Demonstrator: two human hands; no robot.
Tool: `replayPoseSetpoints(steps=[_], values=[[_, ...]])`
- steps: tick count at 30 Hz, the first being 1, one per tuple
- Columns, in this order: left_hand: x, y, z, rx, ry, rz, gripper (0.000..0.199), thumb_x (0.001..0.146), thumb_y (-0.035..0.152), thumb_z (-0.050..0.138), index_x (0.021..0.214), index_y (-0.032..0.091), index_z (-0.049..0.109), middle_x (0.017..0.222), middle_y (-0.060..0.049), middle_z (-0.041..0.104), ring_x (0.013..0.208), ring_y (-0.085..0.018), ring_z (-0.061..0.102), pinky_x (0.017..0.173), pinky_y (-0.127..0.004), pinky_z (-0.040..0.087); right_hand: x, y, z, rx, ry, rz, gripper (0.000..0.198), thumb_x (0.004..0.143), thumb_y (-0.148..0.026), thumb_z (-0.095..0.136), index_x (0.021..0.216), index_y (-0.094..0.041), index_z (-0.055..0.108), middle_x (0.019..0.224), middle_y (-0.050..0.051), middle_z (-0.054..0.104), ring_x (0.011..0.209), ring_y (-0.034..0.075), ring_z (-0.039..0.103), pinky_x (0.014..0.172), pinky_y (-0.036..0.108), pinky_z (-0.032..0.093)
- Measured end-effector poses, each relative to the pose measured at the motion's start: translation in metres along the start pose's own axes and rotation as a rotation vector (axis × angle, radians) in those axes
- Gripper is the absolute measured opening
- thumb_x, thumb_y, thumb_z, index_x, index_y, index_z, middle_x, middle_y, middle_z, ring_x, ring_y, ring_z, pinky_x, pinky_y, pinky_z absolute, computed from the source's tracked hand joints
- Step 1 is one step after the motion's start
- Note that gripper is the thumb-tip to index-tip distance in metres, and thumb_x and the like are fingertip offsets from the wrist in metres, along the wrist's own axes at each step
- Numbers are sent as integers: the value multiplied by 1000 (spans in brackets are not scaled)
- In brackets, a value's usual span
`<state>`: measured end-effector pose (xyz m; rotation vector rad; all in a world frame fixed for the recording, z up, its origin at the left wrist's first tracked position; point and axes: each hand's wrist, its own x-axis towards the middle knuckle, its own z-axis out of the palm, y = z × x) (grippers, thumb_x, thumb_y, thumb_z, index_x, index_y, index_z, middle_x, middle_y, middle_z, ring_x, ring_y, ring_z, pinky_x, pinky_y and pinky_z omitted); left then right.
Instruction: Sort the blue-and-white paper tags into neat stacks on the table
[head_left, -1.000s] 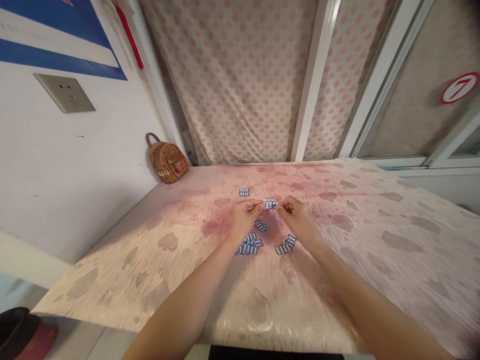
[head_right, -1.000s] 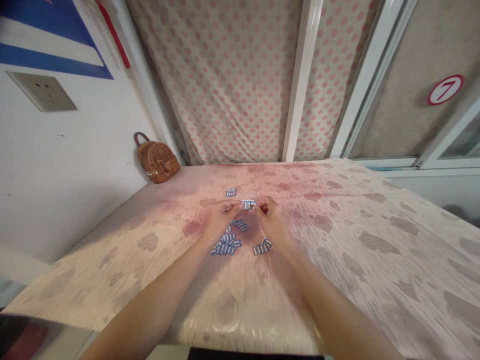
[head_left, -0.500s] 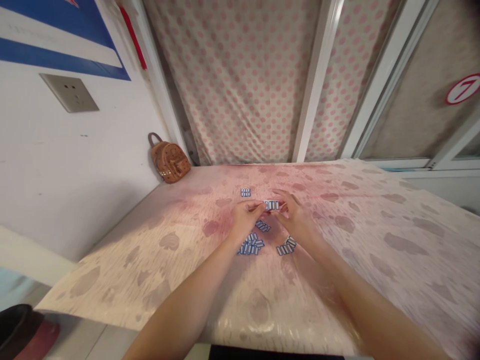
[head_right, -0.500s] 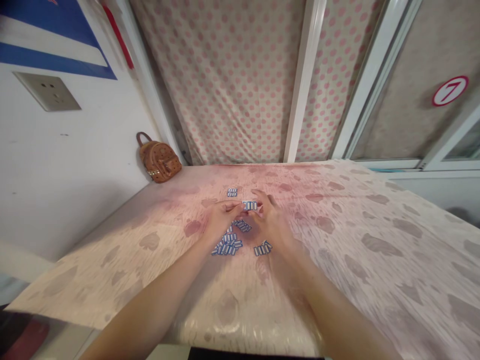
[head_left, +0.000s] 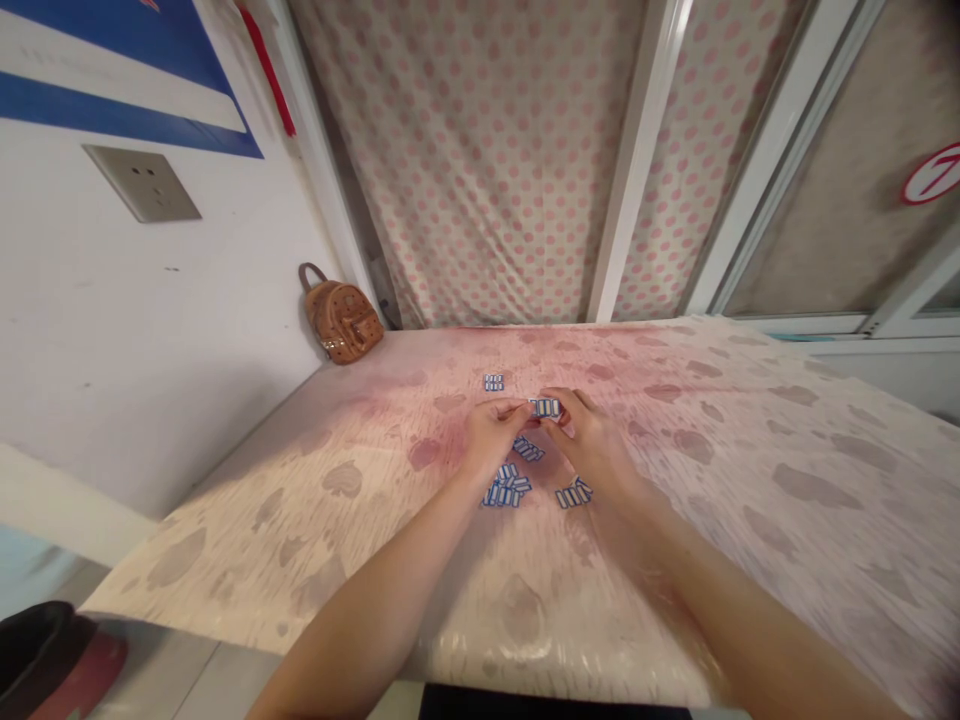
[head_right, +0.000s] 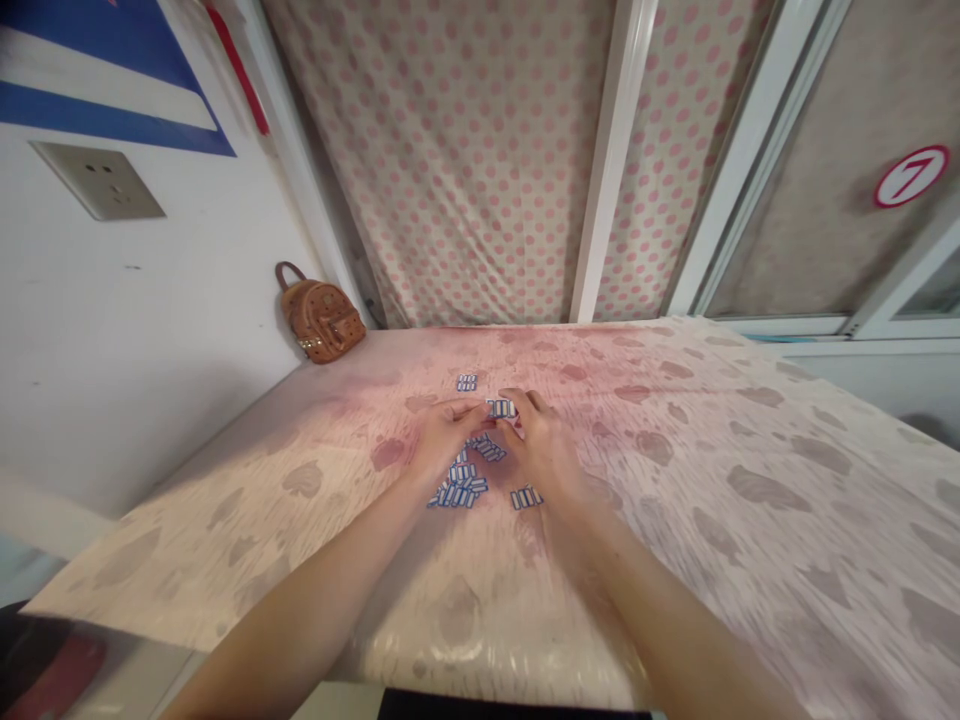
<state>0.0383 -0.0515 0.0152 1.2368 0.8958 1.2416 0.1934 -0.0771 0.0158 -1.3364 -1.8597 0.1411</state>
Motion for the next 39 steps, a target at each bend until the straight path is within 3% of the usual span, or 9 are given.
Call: replayPoseSetpoints(steps=[7,11,14,18,28,33,39], values=[[8,-2,-8,24,64,2,17,79,31,71,84,15,75,85,-8,77,80,-20,73,76,-30,57,0,5,6,50,48,66,30,88,-24,54,118,-19,58,99,7,65,82,20,63,73,31,48],[16,-2,-16,-22,143,-28,18,79,30,72,88,15,74,84,-9,76,79,-21,73,73,-31,57,-3,19,20,-104,-146,126,7,86,-22,58,89,-19,63,93,7,67,83,19,63,75,29,46],[18,-2,-19,3,158,-18,16,80,29,71,87,15,74,81,-9,76,78,-20,73,73,-30,56,-6,24,31,-202,-278,153,14,83,-32,65,82,-18,62,89,6,65,80,19,62,72,28,45],[19,-2,-19,39,170,11,15,80,29,71,86,15,74,85,-9,76,80,-21,74,71,-28,56,-6,19,37,-244,-339,128,14,81,-30,66,82,-17,60,89,7,64,80,20,60,70,28,42],[22,-6,-24,16,143,35,11,82,23,68,84,13,72,81,-9,76,75,-19,73,77,-32,58,-6,16,24,-19,-345,185,9,84,-26,54,75,-22,54,60,-3,55,57,14,51,54,26,29],[23,-6,-24,39,137,45,9,80,23,70,80,14,73,79,-7,76,74,-19,73,78,-32,58,-1,18,10,-27,-359,126,23,83,-14,42,69,-21,59,65,0,61,61,15,55,58,26,33],[22,-4,-24,27,143,43,9,80,21,69,81,13,72,75,-6,75,70,-18,72,74,-30,58,1,28,10,2,-322,125,27,82,-12,42,83,-19,68,85,5,72,77,18,64,70,27,42]])
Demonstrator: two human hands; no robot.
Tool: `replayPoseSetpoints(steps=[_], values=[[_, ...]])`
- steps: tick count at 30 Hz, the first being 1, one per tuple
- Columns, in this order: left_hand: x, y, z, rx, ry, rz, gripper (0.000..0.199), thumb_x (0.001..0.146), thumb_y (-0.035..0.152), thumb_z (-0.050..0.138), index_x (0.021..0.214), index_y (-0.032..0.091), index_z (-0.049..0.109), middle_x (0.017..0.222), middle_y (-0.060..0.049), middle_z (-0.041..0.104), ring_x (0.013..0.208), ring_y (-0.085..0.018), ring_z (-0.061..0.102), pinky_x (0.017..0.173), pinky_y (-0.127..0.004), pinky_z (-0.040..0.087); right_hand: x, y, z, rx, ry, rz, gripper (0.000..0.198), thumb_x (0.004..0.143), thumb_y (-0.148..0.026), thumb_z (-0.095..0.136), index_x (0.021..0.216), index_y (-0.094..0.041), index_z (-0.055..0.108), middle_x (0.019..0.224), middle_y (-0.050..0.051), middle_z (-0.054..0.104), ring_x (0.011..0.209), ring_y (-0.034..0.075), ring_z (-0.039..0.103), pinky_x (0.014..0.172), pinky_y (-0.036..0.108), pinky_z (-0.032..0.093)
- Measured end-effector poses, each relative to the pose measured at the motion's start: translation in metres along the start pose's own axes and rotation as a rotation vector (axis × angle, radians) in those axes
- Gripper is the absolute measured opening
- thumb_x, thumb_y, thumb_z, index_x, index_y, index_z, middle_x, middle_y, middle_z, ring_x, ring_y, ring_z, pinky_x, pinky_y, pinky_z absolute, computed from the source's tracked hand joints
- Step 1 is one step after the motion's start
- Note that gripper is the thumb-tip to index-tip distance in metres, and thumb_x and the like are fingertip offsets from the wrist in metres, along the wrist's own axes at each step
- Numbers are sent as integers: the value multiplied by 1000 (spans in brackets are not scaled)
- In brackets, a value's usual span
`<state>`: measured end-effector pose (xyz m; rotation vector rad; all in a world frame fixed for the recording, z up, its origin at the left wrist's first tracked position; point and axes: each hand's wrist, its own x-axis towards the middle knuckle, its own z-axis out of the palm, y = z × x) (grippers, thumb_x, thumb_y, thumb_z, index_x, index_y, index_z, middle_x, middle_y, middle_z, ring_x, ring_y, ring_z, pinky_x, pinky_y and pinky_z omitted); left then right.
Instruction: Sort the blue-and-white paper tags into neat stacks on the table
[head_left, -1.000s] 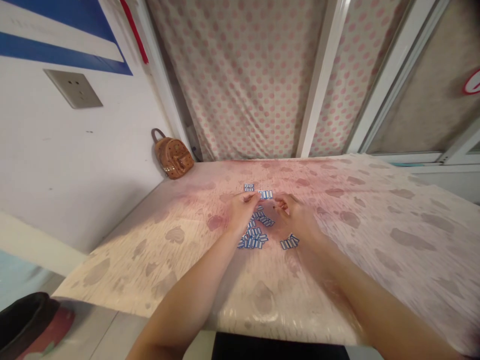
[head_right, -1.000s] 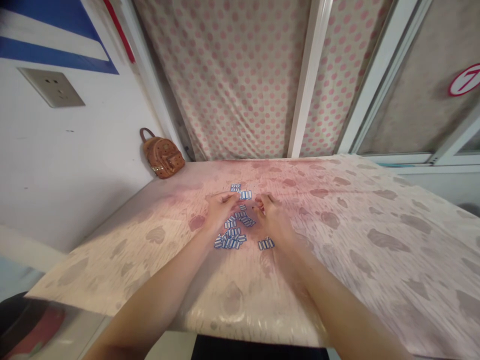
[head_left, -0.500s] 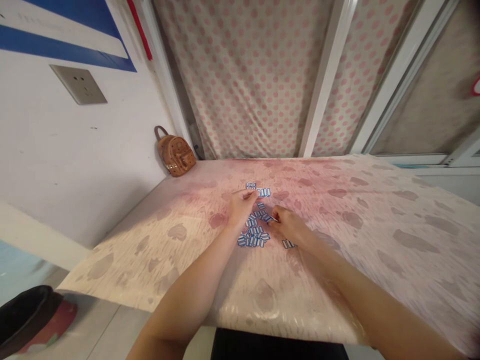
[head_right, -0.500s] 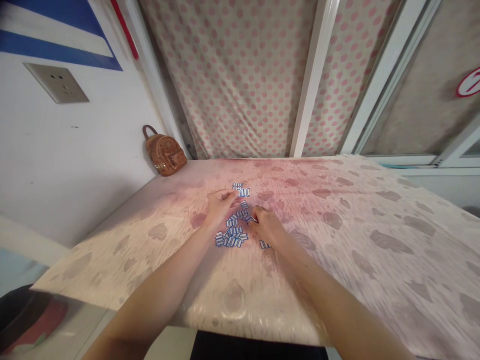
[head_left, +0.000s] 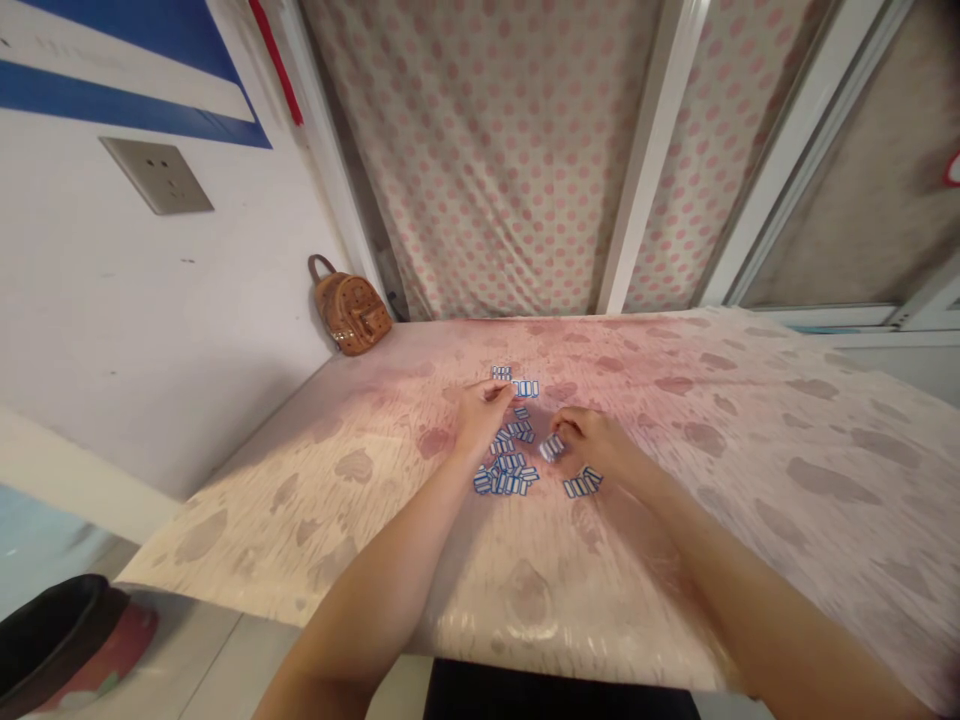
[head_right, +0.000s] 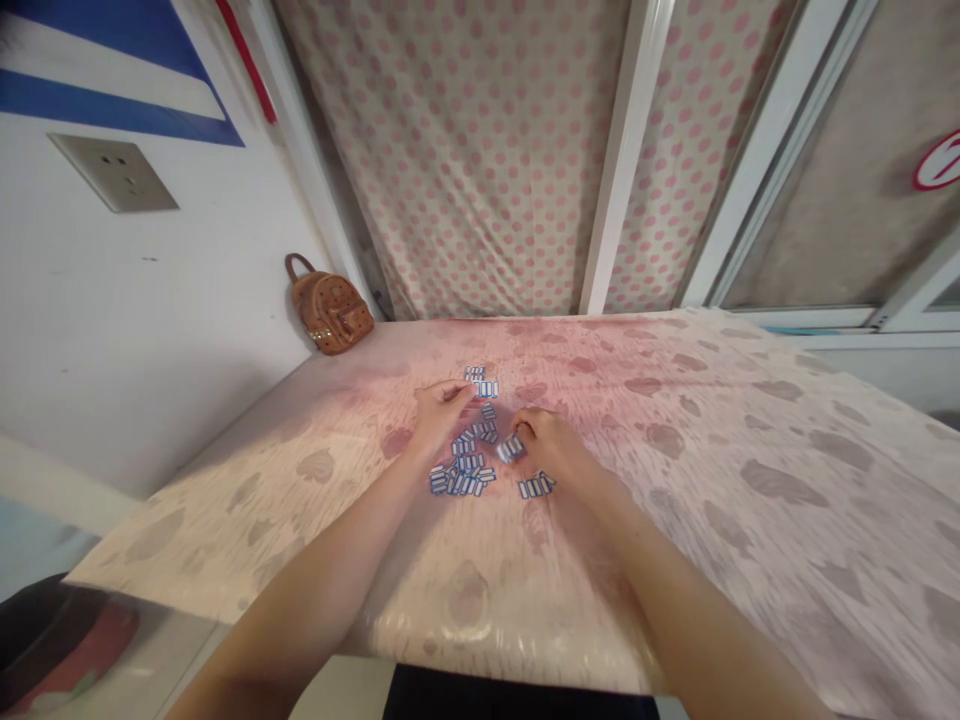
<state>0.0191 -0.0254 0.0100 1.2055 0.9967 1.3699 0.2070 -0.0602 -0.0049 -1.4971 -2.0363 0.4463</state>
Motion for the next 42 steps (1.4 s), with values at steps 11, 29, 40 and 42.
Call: replayPoseSetpoints(steps=[11,29,40,42], values=[[2,-6,1,-30,-15,-27,6,81,18,67,82,13,71,75,-5,74,67,-16,71,70,-28,57,-3,13,10,-64,-94,91,9,73,-24,66,78,-19,60,77,3,65,67,16,57,59,25,36],[0,-4,0,-31,-115,-147,13,79,26,72,85,14,72,81,-5,73,74,-16,69,65,-23,50,6,6,3,657,-3,345,5,76,-18,54,75,-22,55,60,0,68,50,17,64,52,28,52],[-6,-17,9,140,-310,12,24,78,36,70,82,13,76,82,-6,74,71,-15,62,67,-24,46,2,-6,-6,941,170,367,12,76,-30,66,76,-22,57,72,1,71,58,15,66,66,30,57],[-4,-18,7,150,-248,24,21,77,33,70,81,14,76,80,-6,74,71,-15,63,68,-25,47,4,0,-4,880,215,362,15,76,-32,66,74,-22,54,69,1,70,57,15,65,63,29,56]])
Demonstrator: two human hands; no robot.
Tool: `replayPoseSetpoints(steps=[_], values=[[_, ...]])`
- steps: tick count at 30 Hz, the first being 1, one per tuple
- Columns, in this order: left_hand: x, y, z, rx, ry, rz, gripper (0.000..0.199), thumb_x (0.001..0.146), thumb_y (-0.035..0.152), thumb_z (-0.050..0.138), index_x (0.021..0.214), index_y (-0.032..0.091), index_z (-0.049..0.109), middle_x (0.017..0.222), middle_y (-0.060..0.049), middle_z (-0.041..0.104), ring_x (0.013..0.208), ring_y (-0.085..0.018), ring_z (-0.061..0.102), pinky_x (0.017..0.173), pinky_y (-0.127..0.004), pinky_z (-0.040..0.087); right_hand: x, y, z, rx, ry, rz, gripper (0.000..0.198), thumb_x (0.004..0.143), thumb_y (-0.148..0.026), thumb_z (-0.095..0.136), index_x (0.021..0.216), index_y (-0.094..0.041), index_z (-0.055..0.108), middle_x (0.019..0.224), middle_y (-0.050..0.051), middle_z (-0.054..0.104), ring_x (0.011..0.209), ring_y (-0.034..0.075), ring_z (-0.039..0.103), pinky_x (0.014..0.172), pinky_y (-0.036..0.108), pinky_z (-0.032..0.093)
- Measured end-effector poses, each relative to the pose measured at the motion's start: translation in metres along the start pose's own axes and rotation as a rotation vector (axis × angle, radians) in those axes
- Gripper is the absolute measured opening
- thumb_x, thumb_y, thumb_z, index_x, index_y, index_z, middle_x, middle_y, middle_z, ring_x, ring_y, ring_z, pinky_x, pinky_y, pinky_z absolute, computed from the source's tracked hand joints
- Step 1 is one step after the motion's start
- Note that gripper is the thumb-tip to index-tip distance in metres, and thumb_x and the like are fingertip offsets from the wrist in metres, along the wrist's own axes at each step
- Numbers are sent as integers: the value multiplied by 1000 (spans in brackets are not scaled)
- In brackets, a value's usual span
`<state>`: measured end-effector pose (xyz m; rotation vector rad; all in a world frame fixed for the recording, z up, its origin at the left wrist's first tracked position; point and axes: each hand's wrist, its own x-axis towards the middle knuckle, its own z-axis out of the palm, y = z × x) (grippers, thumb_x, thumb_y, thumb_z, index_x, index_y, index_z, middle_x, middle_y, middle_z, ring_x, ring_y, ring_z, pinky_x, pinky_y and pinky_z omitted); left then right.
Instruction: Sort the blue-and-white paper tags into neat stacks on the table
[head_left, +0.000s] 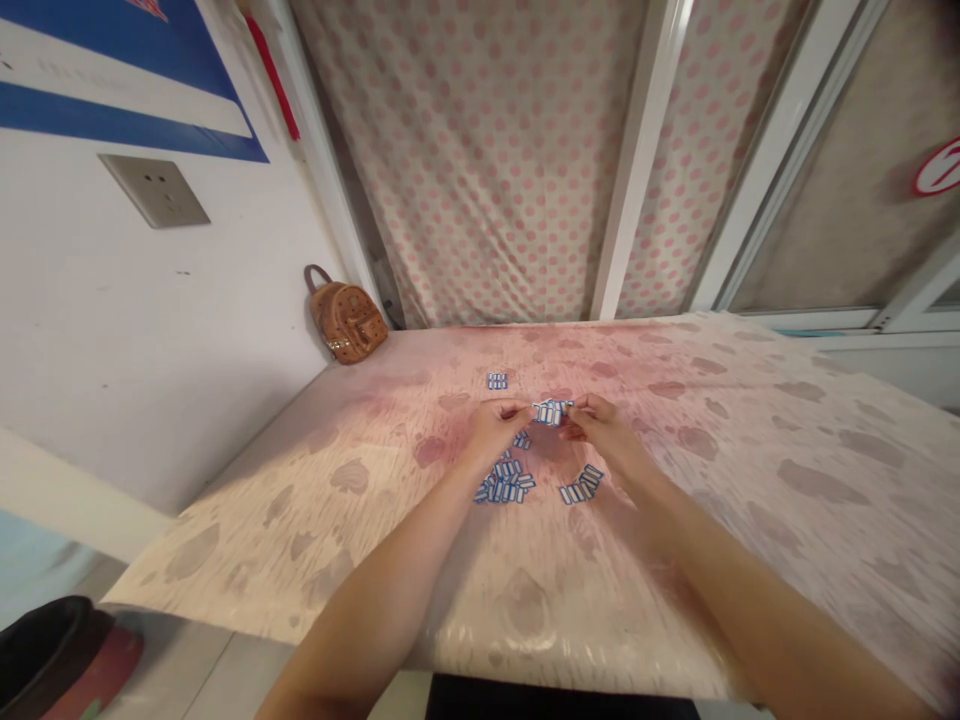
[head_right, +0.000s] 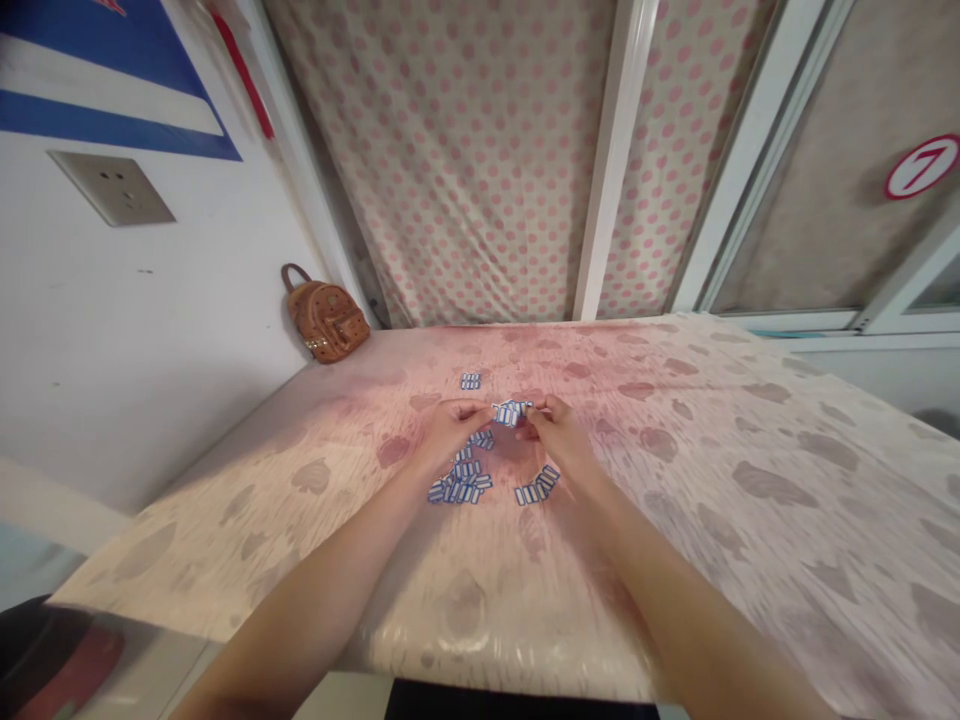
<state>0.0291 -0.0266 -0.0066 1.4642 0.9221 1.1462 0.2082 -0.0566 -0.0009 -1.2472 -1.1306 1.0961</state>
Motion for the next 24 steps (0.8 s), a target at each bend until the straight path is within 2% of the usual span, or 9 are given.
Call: replayPoseSetpoints(steps=[3,6,8,10,13,16,20,24], values=[[3,0,-3,-6,85,-7,19,76,31,70,81,14,75,78,-5,74,71,-16,64,69,-26,50,7,7,-5,-200,24,-44,13,76,-30,61,70,-22,53,67,3,69,61,17,65,64,31,53],[5,2,-6,-12,104,1,18,75,30,70,80,14,75,78,-6,74,71,-15,65,70,-26,52,9,8,-9,-436,78,-200,11,77,-31,57,71,-21,58,71,4,68,70,19,64,70,33,50],[4,2,-6,5,93,14,18,76,30,70,81,14,76,80,-5,74,72,-15,65,70,-25,51,7,3,-8,-450,104,-332,16,80,-36,54,76,-21,60,75,4,67,73,19,62,71,32,48],[3,2,-5,19,78,29,18,78,30,69,81,14,76,81,-5,74,72,-15,65,70,-25,51,3,-2,-4,-397,57,-397,20,82,-40,54,79,-21,59,76,3,66,72,18,61,70,30,48],[1,1,-2,36,65,45,19,79,30,68,82,14,76,81,-5,75,72,-15,65,70,-26,51,-2,-5,4,-344,-46,-396,19,80,-40,58,81,-21,59,76,2,65,71,16,60,68,29,47],[0,1,1,77,63,62,19,79,31,69,83,14,76,82,-6,75,72,-16,65,69,-25,50,-4,-4,8,-333,-80,-395,17,80,-36,56,82,-20,60,76,2,65,71,16,60,68,29,46],[0,3,0,93,50,104,20,83,31,65,86,14,76,87,-7,75,78,-17,66,72,-26,51,-4,-5,3,-393,-8,-403,14,81,-34,54,79,-20,57,70,0,61,66,16,58,64,28,43],[-1,8,-2,183,74,161,12,83,14,62,89,14,72,92,-7,74,83,-15,67,76,-24,50,-3,-6,-4,-511,66,-405,12,82,-32,54,78,-21,57,68,0,60,64,15,56,62,27,40]])
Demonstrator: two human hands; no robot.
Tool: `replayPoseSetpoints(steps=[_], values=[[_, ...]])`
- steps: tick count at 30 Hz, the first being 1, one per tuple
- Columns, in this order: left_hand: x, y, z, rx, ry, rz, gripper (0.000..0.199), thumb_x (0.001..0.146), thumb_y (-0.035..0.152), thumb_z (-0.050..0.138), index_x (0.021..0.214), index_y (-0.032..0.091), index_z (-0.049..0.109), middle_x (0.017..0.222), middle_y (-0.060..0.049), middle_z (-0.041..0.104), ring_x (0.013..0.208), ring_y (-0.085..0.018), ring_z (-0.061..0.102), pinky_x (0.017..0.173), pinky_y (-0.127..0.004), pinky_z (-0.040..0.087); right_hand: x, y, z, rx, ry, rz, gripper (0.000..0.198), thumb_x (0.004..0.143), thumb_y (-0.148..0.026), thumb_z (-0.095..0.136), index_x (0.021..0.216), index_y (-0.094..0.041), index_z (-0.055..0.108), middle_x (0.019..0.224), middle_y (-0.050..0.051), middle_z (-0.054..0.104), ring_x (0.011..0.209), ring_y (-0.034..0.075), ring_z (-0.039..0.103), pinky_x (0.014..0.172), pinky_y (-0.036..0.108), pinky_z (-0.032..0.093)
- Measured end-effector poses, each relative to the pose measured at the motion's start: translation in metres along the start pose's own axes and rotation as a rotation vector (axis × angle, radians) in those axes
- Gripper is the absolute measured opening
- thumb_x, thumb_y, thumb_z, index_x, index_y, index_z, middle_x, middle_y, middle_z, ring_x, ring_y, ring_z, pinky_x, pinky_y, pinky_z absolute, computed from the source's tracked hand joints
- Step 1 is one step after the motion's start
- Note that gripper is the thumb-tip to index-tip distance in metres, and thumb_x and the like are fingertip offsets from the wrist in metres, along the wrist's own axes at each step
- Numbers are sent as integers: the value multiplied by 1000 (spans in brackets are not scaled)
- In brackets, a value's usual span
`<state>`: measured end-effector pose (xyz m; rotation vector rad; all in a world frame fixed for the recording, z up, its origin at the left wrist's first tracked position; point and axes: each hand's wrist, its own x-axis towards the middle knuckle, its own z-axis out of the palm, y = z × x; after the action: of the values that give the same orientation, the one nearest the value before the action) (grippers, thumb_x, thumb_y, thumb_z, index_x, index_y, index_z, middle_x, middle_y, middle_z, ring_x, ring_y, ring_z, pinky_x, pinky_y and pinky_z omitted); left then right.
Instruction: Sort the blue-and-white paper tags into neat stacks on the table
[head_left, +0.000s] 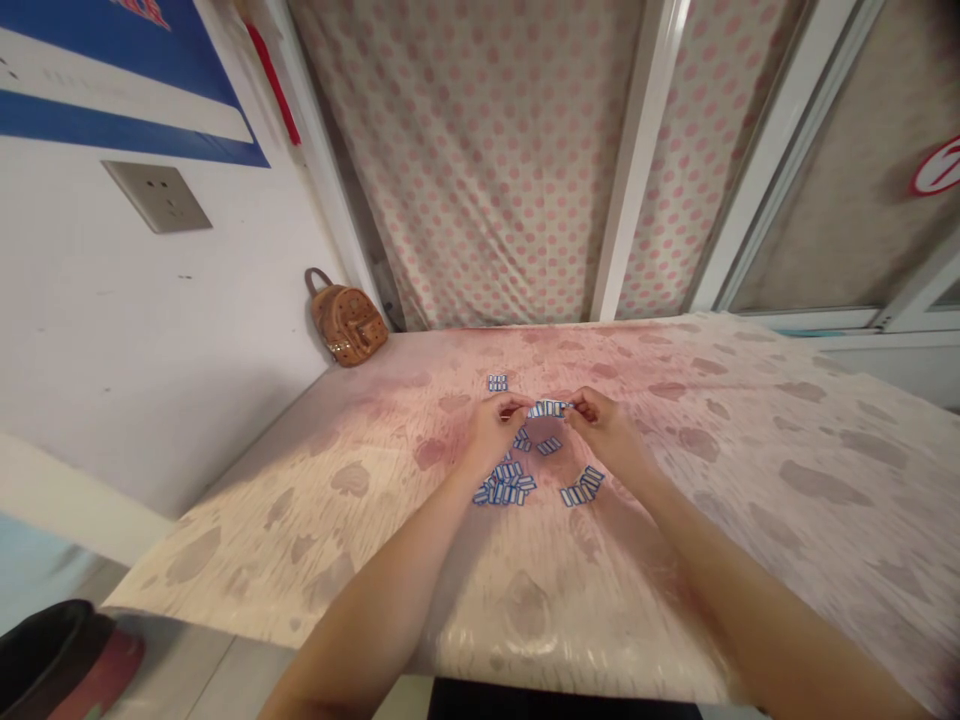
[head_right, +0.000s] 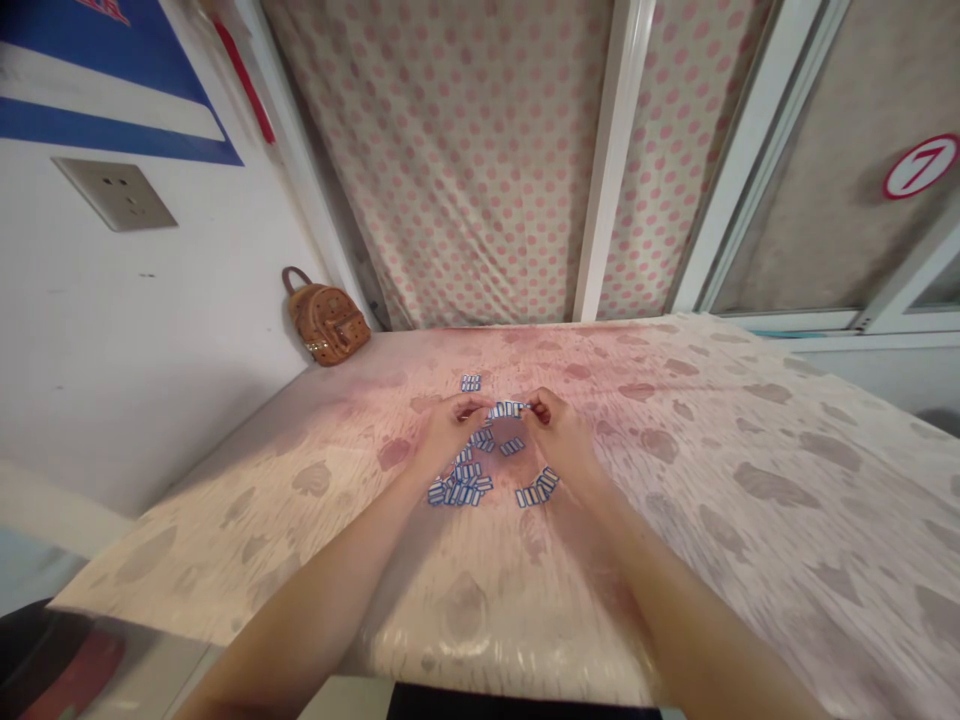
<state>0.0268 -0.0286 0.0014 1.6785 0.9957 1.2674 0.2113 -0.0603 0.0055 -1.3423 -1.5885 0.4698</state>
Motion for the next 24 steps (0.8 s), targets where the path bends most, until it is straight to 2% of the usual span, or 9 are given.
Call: replayPoseSetpoints(steps=[5,12,24], values=[[-2,6,1,1,-25,10,22,80,6,63,100,16,66,84,-4,74,81,-15,69,71,-22,50,-1,4,2,-34,-33,-34,12,82,-31,52,78,-21,58,72,1,63,67,16,57,63,28,40],[-4,7,3,-99,-42,-38,8,80,17,68,88,14,70,90,-9,76,79,-17,70,69,-23,50,-1,9,8,-24,35,21,14,79,-35,55,84,-23,51,72,0,61,66,17,58,62,29,43],[-3,-1,6,-187,-54,-70,20,75,31,76,85,13,74,86,-10,76,74,-17,69,68,-25,51,-4,1,12,-16,16,-1,11,79,-33,54,80,-23,49,68,-1,58,62,15,55,59,28,43]])
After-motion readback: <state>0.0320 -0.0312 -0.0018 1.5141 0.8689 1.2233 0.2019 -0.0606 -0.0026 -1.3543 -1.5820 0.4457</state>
